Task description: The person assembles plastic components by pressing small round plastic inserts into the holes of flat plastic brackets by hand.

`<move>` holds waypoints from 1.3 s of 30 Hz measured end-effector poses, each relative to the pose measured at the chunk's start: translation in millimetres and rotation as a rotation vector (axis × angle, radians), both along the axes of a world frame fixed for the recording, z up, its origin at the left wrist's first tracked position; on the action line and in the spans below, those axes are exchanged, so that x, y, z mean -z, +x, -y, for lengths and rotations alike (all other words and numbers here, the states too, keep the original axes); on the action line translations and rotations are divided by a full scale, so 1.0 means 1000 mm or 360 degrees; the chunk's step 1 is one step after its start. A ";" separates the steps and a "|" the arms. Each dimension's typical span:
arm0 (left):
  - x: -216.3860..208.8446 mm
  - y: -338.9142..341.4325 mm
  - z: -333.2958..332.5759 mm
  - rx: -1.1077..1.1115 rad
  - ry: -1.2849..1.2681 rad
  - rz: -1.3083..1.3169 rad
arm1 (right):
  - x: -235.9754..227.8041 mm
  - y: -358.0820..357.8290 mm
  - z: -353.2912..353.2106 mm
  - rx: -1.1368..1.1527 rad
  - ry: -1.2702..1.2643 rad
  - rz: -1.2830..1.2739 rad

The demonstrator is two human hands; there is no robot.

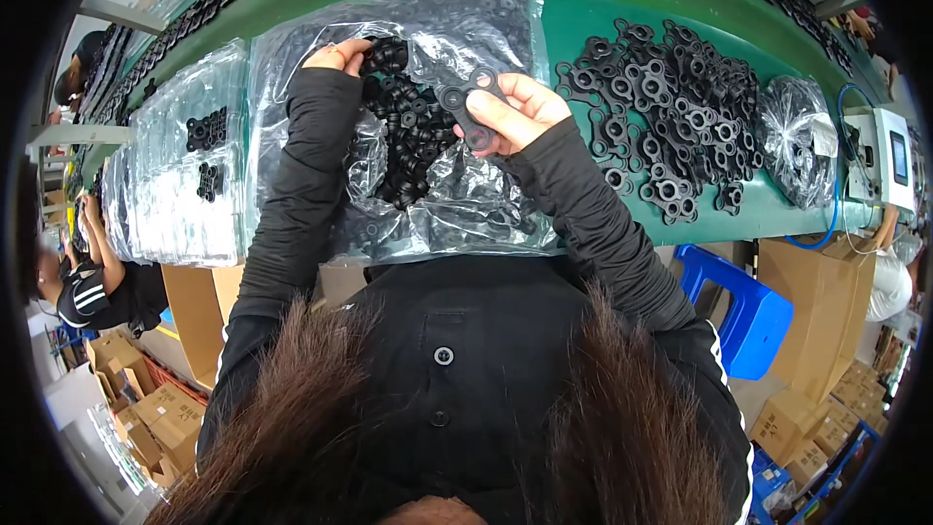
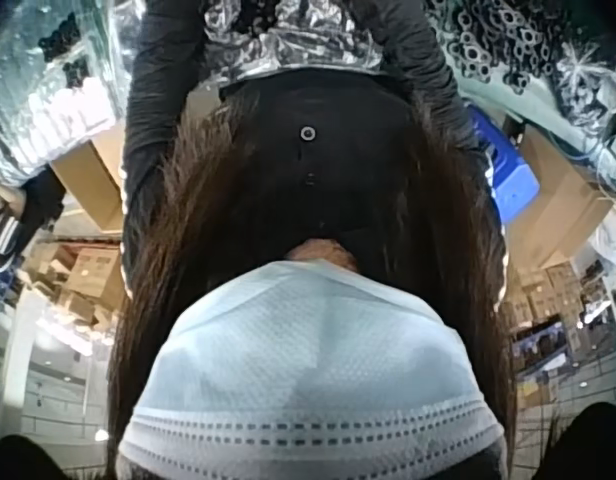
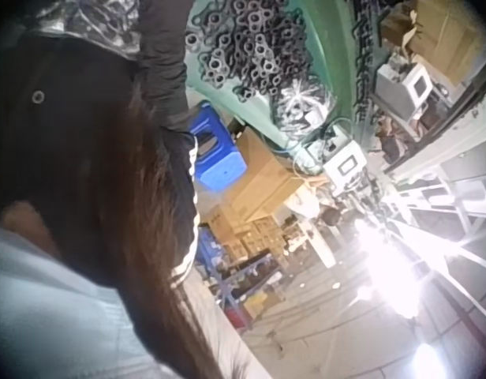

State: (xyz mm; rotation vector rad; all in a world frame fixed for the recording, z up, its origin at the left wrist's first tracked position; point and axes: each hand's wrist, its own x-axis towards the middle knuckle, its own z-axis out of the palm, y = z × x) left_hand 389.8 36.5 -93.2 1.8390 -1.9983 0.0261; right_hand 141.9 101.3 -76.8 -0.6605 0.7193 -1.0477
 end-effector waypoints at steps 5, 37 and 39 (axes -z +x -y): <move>0.000 -0.006 -0.016 0.0124 -0.0470 -0.0471 | 0.006 -0.008 0.002 -0.0130 0.0062 0.0050; -0.041 -0.067 -0.105 0.0368 0.0433 -0.2004 | -0.002 0.005 -0.005 -0.0392 -0.0350 -0.0031; -0.033 -0.067 -0.102 0.0608 0.0019 -0.1541 | 0.003 0.000 -0.004 -0.0433 -0.0263 0.0098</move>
